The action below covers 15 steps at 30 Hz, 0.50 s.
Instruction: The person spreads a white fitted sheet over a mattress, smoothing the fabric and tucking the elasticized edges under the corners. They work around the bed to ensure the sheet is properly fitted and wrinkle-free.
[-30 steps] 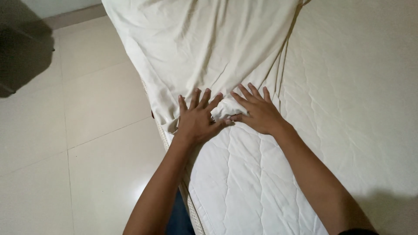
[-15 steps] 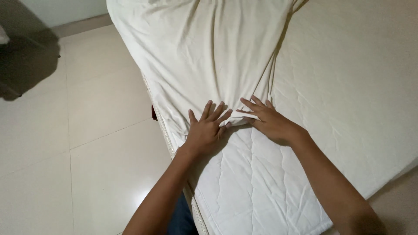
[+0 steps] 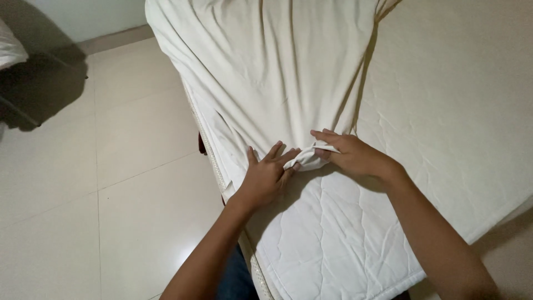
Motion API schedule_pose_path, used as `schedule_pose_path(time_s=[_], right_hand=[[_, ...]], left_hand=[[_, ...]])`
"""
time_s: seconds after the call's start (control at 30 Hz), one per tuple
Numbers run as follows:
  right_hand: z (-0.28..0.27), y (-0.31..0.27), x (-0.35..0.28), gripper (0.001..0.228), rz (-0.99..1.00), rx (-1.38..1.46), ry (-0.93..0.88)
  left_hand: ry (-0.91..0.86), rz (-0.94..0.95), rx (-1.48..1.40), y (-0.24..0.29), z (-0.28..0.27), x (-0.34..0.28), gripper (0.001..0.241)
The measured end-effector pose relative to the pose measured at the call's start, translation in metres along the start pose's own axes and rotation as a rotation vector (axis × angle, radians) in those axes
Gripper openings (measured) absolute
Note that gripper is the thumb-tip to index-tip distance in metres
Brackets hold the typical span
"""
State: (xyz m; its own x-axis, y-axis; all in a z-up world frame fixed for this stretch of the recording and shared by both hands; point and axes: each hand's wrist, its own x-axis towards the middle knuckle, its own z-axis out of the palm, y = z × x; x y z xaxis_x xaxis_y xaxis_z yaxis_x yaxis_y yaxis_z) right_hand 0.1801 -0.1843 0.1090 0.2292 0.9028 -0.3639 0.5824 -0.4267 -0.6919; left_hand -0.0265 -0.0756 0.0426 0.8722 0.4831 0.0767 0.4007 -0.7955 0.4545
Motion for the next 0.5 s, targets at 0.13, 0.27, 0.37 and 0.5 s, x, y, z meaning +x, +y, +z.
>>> schedule_pose_path(time_s=[0.13,0.27,0.37,0.5], right_hand=[[0.008,-0.018,0.014,0.071,0.054,-0.037,0.154],[0.028,0.003,0.035,0.076,-0.369,-0.405,0.504],[0.035,-0.007,0.041,0.083,-0.518,-0.482,0.435],[0.037,0.002,0.072,0.097,-0.355,-0.492,0.220]], left_hand=[[-0.001,-0.100,-0.030,-0.016,0.005,0.022,0.053],[0.112,-0.188,-0.089,-0.036,0.004,0.051,0.060],[0.141,-0.243,-0.149,-0.044,-0.004,0.060,0.063],[0.060,-0.235,-0.215,-0.045,-0.015,0.056,0.067]])
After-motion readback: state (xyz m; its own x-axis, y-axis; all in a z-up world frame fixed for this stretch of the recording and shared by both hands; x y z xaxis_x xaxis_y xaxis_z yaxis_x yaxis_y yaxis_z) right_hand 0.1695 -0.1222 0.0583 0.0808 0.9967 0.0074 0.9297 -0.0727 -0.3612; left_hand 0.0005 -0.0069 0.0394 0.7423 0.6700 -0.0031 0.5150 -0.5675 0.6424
